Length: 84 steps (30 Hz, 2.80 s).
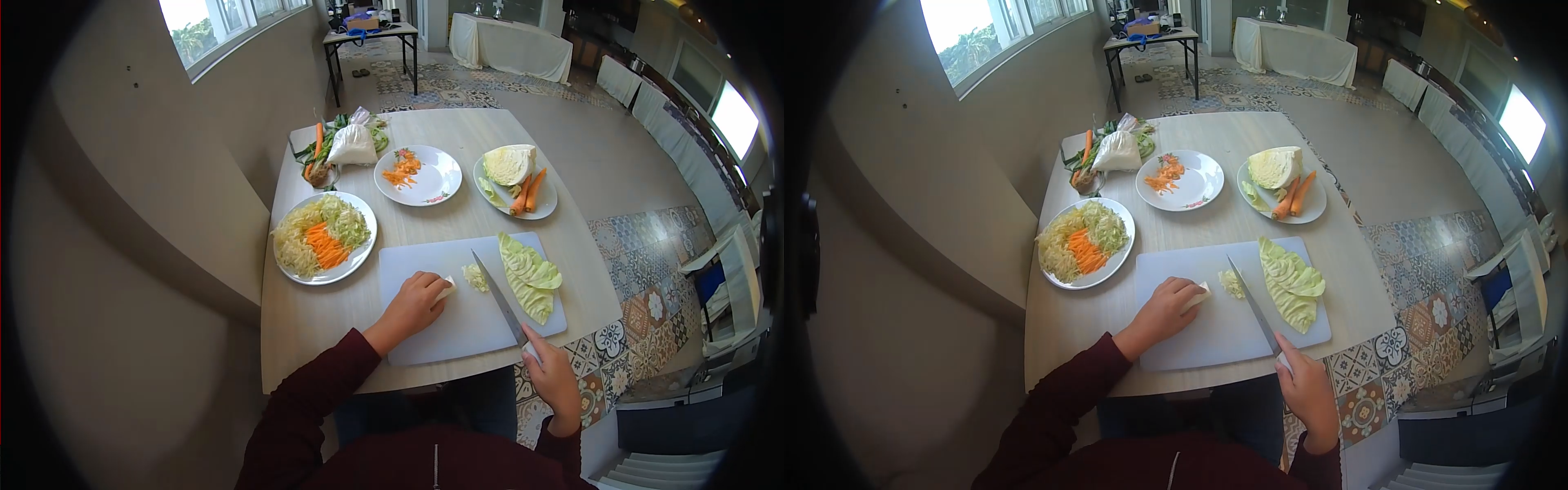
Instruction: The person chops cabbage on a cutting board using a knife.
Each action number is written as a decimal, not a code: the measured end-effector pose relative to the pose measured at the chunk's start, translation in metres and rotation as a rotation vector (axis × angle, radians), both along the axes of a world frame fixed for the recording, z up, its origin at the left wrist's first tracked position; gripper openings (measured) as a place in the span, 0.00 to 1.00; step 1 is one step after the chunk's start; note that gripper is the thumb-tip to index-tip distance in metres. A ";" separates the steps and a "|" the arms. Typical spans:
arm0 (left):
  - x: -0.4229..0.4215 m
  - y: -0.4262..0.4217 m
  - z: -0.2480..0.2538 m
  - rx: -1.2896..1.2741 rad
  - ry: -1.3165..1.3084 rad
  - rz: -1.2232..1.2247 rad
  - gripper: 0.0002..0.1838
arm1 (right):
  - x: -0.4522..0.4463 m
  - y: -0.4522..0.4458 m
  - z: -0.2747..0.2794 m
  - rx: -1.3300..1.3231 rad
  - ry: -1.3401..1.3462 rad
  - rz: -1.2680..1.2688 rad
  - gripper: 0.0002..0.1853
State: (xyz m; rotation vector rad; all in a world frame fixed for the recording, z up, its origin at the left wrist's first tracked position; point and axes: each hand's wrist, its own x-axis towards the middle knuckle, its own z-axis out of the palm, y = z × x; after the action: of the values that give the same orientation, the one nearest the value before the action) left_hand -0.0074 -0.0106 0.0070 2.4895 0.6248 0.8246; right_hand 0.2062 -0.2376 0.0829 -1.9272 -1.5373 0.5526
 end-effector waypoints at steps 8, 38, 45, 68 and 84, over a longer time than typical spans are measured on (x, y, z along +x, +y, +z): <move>0.005 -0.004 -0.001 -0.049 -0.049 -0.013 0.15 | -0.024 0.022 0.004 -0.016 0.019 0.056 0.29; 0.007 -0.005 0.000 -0.047 -0.066 -0.041 0.14 | -0.040 0.015 -0.012 0.011 -0.145 0.118 0.31; 0.008 -0.005 -0.001 -0.032 -0.078 -0.045 0.13 | -0.040 0.013 -0.012 0.013 -0.129 0.112 0.30; 0.010 -0.007 0.001 0.000 -0.066 -0.027 0.13 | -0.045 0.016 -0.004 -0.041 -0.011 0.155 0.31; 0.011 -0.008 0.001 0.002 -0.057 -0.014 0.13 | -0.023 -0.002 0.023 -0.156 0.089 0.185 0.29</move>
State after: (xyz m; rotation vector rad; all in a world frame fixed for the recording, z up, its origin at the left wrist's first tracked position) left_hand 0.0040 -0.0182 0.0079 2.4600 0.5862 0.8870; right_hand 0.1829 -0.2393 0.1061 -1.8563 -1.6670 0.8499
